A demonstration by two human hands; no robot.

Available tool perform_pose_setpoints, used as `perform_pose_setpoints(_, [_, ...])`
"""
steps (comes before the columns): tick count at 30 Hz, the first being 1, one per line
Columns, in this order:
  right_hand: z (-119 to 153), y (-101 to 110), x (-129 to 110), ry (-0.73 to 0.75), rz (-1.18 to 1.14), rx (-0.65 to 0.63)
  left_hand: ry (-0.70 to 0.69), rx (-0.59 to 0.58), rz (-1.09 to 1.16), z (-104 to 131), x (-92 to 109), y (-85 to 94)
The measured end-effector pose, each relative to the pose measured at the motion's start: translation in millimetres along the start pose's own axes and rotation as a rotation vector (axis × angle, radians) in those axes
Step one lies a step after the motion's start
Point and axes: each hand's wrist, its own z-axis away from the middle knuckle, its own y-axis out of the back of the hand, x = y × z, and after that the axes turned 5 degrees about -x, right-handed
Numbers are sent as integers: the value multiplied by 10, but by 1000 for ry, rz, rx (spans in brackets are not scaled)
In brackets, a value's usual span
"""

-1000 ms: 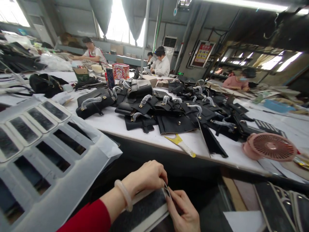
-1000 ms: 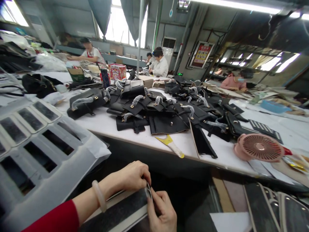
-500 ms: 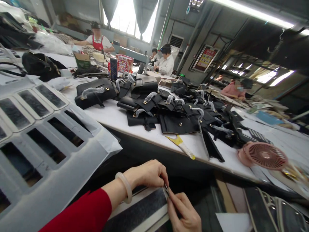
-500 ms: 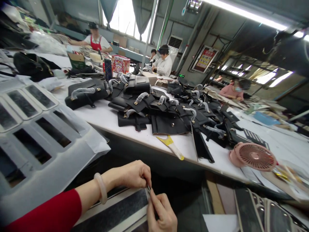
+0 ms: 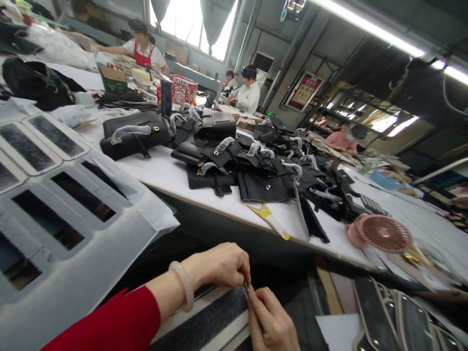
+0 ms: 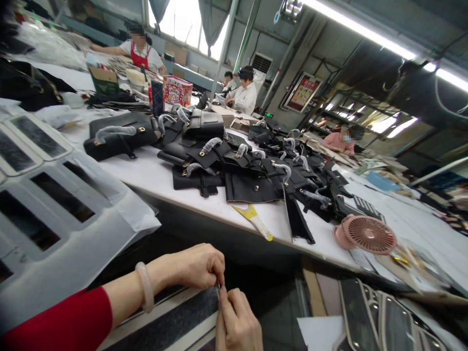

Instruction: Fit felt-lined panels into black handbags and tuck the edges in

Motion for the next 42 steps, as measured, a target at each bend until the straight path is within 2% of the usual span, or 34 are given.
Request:
perform_pose_setpoints(4, [-36,90,22,98,83,-108,-33,-5,-36,22,5,8])
perform_pose_setpoints(9, [-92,141,23,179,215,-171,-72,-18,-124,75,54,45])
perform_pose_setpoints(12, [-175,152,-61,235,320,-191,-87,-28,-225,112,135,79])
perform_pose_setpoints(19, [-243,98,-324,146,430,-207,-154,38,-551,233,314,53])
perform_pose_setpoints(22, [-265,173,-254,85,165,-213,-148,68,-603,314,382,-1])
perform_pose_setpoints(23, [-296,211,-206,-14,-9,-227,-136,73,-610,341,407,-16])
perform_pose_setpoints(26, [-439,292,-35,-455,-564,-298,-65,97,-553,429,484,-39])
perform_pose_setpoints(28, [-534,281,69,-629,-794,-359,7,139,-473,503,532,-30])
perform_pose_setpoints(32, [-603,152,186,-721,-1019,-424,190,233,-339,758,601,11])
perform_pose_setpoints(36, [-552,93,244,-780,-1217,-482,412,326,-191,1245,593,-28])
perform_pose_setpoints(39, [-538,122,313,-817,-1318,-576,531,463,-98,1726,496,-212])
perform_pose_setpoints(42, [-565,157,380,-850,-1366,-708,652,653,-36,2149,362,-556])
